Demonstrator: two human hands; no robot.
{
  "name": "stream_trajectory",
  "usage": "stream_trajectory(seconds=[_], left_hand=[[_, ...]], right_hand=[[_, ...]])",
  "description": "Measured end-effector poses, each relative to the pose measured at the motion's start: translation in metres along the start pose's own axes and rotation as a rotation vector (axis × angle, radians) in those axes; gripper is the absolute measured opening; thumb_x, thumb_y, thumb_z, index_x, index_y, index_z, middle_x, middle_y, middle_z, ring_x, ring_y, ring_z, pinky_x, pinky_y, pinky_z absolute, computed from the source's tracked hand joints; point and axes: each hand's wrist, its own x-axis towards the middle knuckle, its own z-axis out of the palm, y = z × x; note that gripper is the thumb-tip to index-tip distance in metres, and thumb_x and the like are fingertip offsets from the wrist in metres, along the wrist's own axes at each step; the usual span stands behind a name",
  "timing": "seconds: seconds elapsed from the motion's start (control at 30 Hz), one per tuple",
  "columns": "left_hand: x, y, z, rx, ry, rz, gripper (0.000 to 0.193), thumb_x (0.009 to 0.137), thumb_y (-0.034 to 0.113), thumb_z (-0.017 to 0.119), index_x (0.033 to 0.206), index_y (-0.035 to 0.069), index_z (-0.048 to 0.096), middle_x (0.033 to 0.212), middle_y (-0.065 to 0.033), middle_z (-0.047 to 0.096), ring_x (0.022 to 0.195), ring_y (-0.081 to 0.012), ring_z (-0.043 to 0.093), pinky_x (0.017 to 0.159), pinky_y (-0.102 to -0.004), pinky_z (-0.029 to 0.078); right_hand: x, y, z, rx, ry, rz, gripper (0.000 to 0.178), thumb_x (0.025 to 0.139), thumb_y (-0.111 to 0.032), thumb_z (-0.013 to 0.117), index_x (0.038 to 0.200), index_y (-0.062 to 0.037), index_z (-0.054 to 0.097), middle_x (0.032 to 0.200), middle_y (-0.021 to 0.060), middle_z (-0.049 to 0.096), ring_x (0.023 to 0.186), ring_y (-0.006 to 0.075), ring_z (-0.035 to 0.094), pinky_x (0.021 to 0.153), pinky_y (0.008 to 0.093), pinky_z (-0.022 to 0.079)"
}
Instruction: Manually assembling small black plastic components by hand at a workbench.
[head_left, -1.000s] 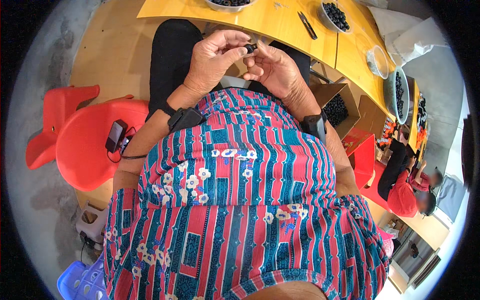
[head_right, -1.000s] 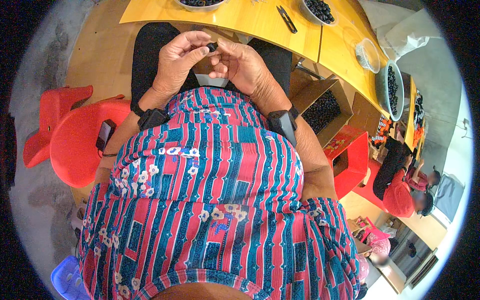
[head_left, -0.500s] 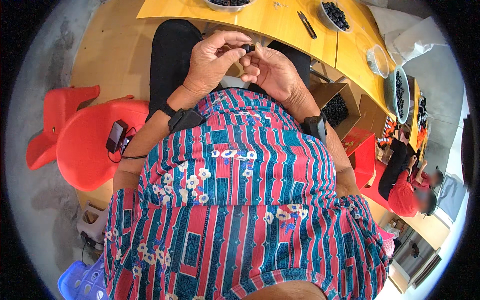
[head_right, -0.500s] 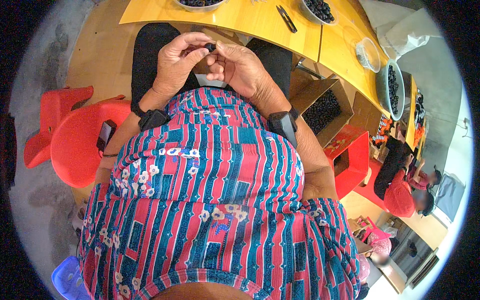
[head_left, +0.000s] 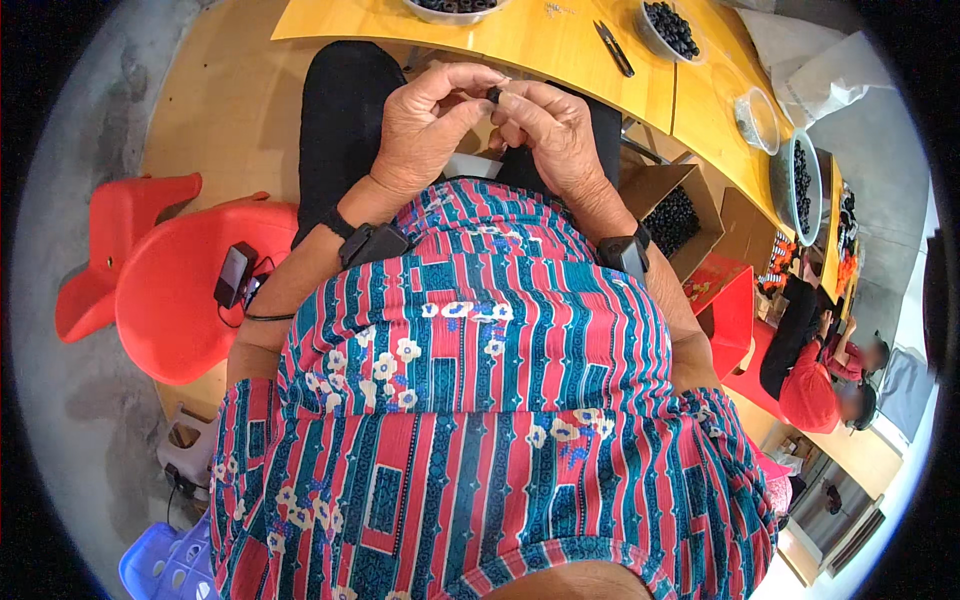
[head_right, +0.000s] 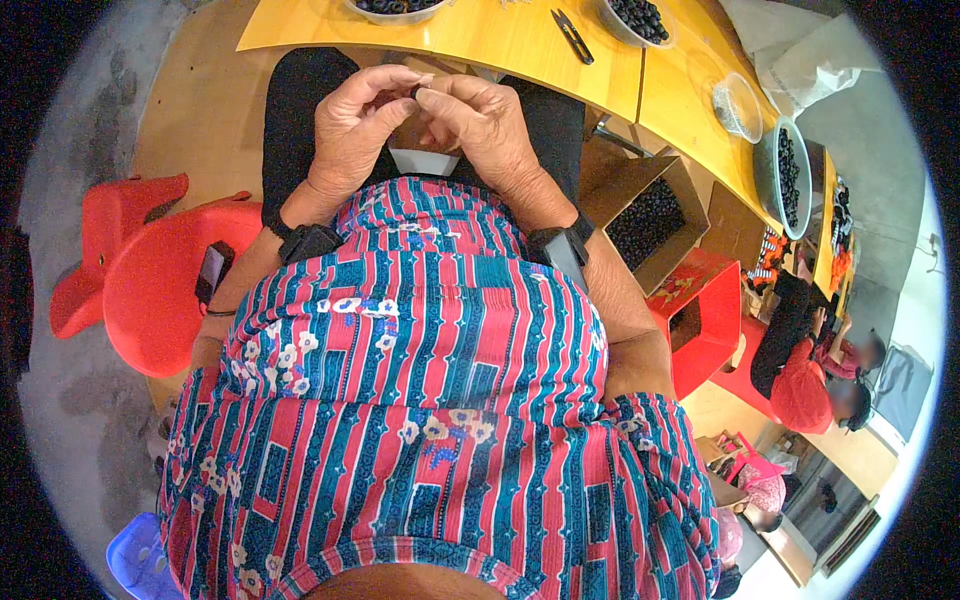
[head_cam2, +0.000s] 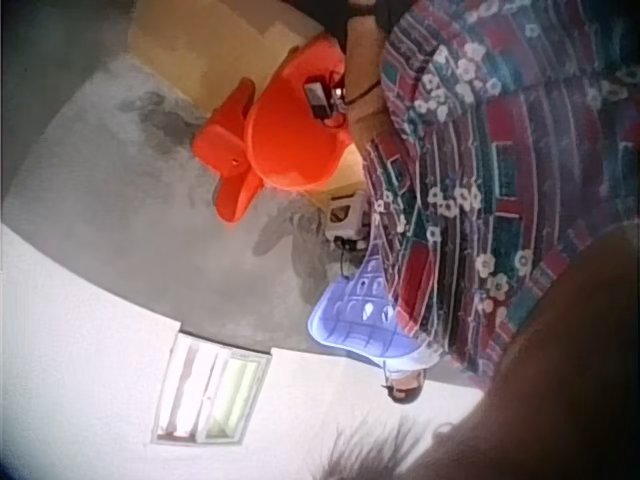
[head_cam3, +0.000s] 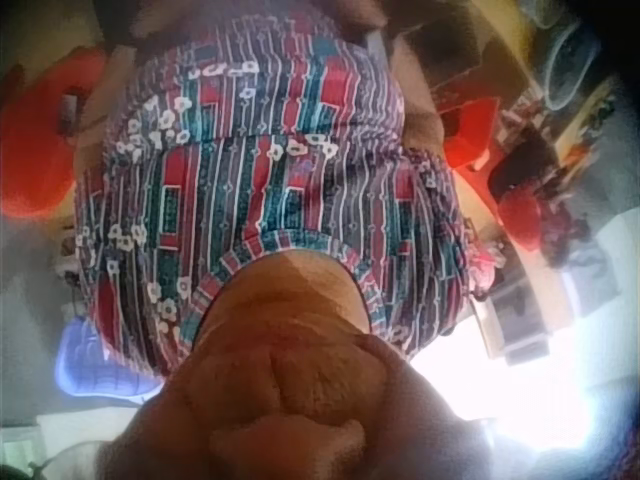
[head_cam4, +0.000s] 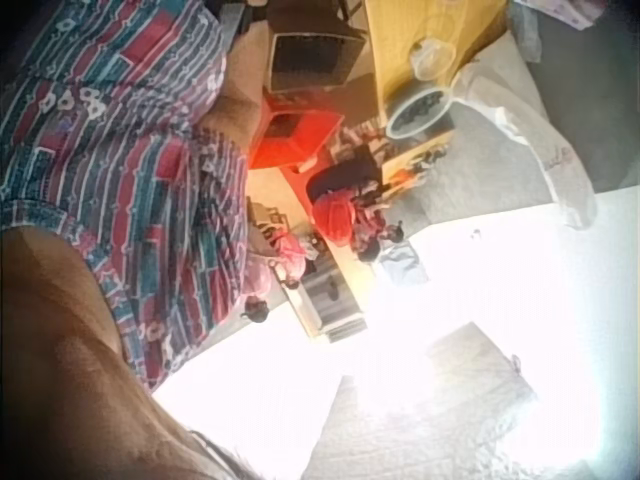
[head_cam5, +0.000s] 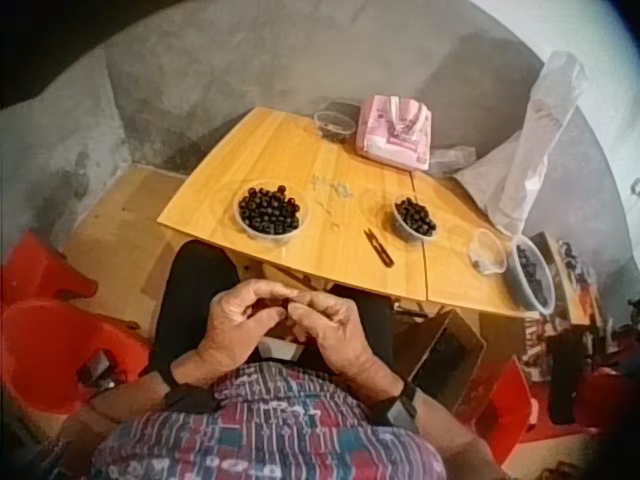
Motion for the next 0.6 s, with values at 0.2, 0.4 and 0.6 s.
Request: stream_trajectory(seconds=[0.2, 0.4, 0.6], left_hand=[[0.004, 0.003, 0.005, -0.079, 0.008, 0.023, 0.030, 0.079, -0.006, 0.060, 0.108, 0.003, 0.058, 0.100, -0.0042, 0.062, 0.091, -0.0096, 0.058, 0.081, -0.0216, 0.048], [0.007, 0.009, 0.005, -0.360, 0.008, -0.142, 0.039, 0.081, 0.003, 0.062, 0.118, 0.001, 0.050, 0.110, -0.0094, 0.058, 0.099, -0.0132, 0.056, 0.085, -0.0235, 0.047], [0.000, 0.012, 0.013, -0.257, -0.185, -0.167, 0.054, 0.082, 0.018, 0.065, 0.129, 0.002, 0.042, 0.113, -0.0075, 0.054, 0.097, -0.0121, 0.055, 0.084, -0.0236, 0.047]], right_hand=[[0.002, 0.000, -0.003, -0.324, 0.081, -0.234, 0.023, 0.076, -0.014, 0.069, 0.094, -0.0011, 0.065, 0.066, 0.0014, 0.059, 0.058, 0.0054, 0.054, 0.053, 0.0196, 0.046], [0.000, -0.006, -0.009, -0.500, 0.118, -0.396, 0.026, 0.071, -0.014, 0.072, 0.095, -0.0049, 0.066, 0.070, 0.0023, 0.059, 0.058, 0.0055, 0.054, 0.054, 0.0193, 0.045], [-0.005, -0.013, -0.004, -0.639, 0.100, -0.508, 0.028, 0.069, -0.015, 0.073, 0.094, -0.0057, 0.065, 0.072, 0.0050, 0.061, 0.058, 0.0094, 0.057, 0.053, 0.0213, 0.047]])
